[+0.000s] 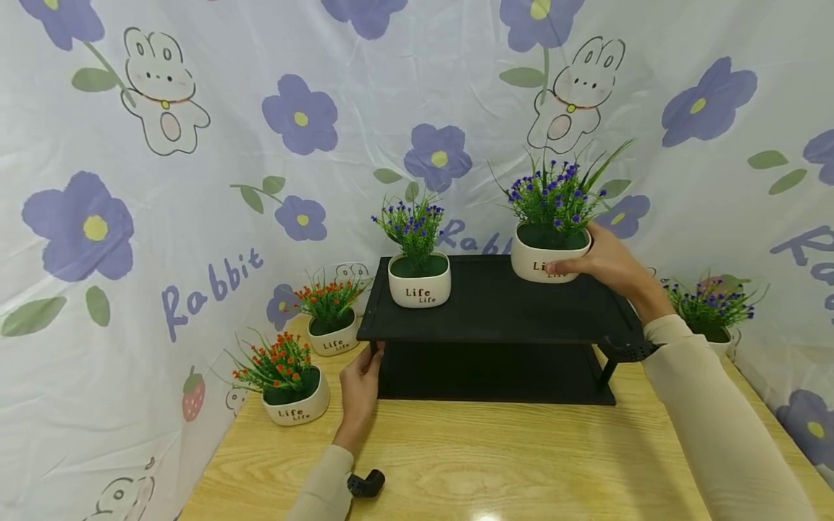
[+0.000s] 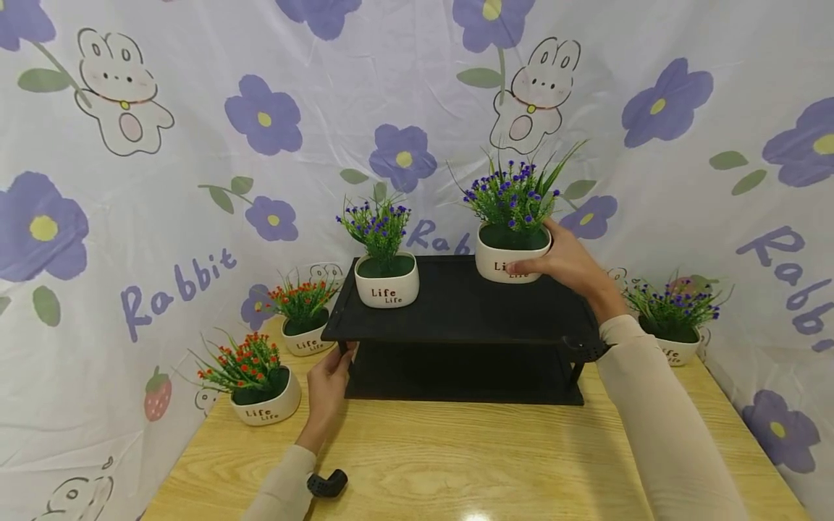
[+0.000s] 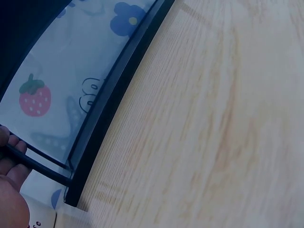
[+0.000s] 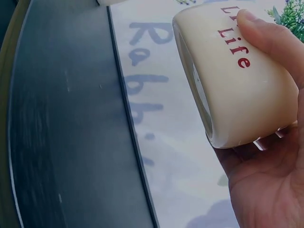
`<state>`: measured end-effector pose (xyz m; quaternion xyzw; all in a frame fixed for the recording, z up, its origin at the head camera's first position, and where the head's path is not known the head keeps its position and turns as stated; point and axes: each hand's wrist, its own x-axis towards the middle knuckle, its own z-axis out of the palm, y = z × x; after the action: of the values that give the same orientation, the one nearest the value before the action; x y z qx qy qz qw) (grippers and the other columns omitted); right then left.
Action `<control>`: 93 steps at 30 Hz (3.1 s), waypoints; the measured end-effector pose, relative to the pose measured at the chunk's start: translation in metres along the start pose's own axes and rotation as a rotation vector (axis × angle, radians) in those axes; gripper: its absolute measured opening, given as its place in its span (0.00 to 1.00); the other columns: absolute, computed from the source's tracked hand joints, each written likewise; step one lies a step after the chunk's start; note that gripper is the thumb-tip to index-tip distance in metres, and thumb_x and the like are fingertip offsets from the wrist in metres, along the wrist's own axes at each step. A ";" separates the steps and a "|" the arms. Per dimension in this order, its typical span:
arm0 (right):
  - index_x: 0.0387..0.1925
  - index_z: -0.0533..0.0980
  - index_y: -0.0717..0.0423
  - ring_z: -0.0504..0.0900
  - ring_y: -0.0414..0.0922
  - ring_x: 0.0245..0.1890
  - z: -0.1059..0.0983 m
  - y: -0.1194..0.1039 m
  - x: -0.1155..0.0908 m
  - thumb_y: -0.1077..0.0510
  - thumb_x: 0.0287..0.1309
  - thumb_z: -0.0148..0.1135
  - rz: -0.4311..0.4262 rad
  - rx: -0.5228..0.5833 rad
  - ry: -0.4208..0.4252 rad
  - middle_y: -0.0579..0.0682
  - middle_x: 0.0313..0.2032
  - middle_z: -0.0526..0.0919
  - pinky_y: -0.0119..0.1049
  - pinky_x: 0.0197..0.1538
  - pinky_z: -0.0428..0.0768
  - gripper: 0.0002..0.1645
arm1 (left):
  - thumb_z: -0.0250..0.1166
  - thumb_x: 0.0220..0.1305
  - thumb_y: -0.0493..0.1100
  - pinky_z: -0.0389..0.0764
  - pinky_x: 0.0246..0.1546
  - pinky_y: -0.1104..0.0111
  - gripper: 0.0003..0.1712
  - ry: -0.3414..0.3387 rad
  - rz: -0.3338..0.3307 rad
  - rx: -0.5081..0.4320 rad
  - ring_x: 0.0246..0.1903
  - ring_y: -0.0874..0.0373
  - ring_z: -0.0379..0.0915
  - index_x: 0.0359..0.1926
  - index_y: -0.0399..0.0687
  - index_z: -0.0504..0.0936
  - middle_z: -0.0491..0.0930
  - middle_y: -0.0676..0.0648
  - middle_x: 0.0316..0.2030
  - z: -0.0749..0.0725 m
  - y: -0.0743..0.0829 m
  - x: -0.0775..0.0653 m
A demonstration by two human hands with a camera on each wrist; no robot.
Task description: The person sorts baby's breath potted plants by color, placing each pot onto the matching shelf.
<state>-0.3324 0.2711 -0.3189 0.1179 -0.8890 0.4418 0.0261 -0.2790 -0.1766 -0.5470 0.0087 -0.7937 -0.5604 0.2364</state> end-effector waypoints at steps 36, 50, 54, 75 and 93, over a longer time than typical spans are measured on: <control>0.87 0.32 0.53 0.53 0.65 0.83 0.085 0.013 0.043 0.45 0.54 0.83 0.022 0.096 -0.185 0.64 0.86 0.42 0.68 0.81 0.58 0.81 | 0.65 0.78 0.40 0.86 0.58 0.50 0.16 -0.002 0.004 -0.008 0.56 0.47 0.88 0.62 0.46 0.88 0.89 0.39 0.56 0.000 0.001 0.000; 0.87 0.29 0.52 0.50 0.66 0.84 0.085 0.012 0.043 0.46 0.55 0.82 0.036 0.127 -0.209 0.62 0.86 0.36 0.69 0.80 0.57 0.82 | 0.65 0.78 0.40 0.85 0.59 0.50 0.17 0.006 0.012 -0.014 0.56 0.47 0.88 0.62 0.45 0.88 0.89 0.41 0.56 0.001 0.000 0.000; 0.86 0.28 0.52 0.50 0.66 0.84 0.086 0.013 0.043 0.46 0.56 0.82 0.037 0.142 -0.216 0.63 0.86 0.36 0.69 0.80 0.57 0.82 | 0.65 0.78 0.39 0.85 0.59 0.50 0.16 0.008 0.009 -0.009 0.56 0.47 0.88 0.62 0.46 0.88 0.89 0.41 0.55 0.001 0.000 0.000; 0.80 0.62 0.56 0.69 0.63 0.76 0.026 0.018 0.011 0.58 0.69 0.73 -0.167 0.179 -0.101 0.63 0.76 0.68 0.57 0.75 0.72 0.45 | 0.66 0.78 0.39 0.85 0.59 0.51 0.15 0.009 0.002 -0.010 0.56 0.49 0.88 0.60 0.46 0.89 0.90 0.42 0.54 0.001 0.001 0.001; 0.55 0.82 0.65 0.87 0.34 0.41 -0.034 0.047 -0.049 0.59 0.76 0.64 -0.186 0.055 0.137 0.37 0.40 0.89 0.21 0.47 0.82 0.14 | 0.66 0.77 0.38 0.87 0.55 0.60 0.15 0.031 0.016 0.018 0.55 0.47 0.88 0.60 0.46 0.89 0.90 0.39 0.54 0.002 0.000 0.001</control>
<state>-0.2975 0.3345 -0.3416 0.1700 -0.8578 0.4689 0.1245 -0.2803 -0.1746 -0.5472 0.0133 -0.7950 -0.5512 0.2528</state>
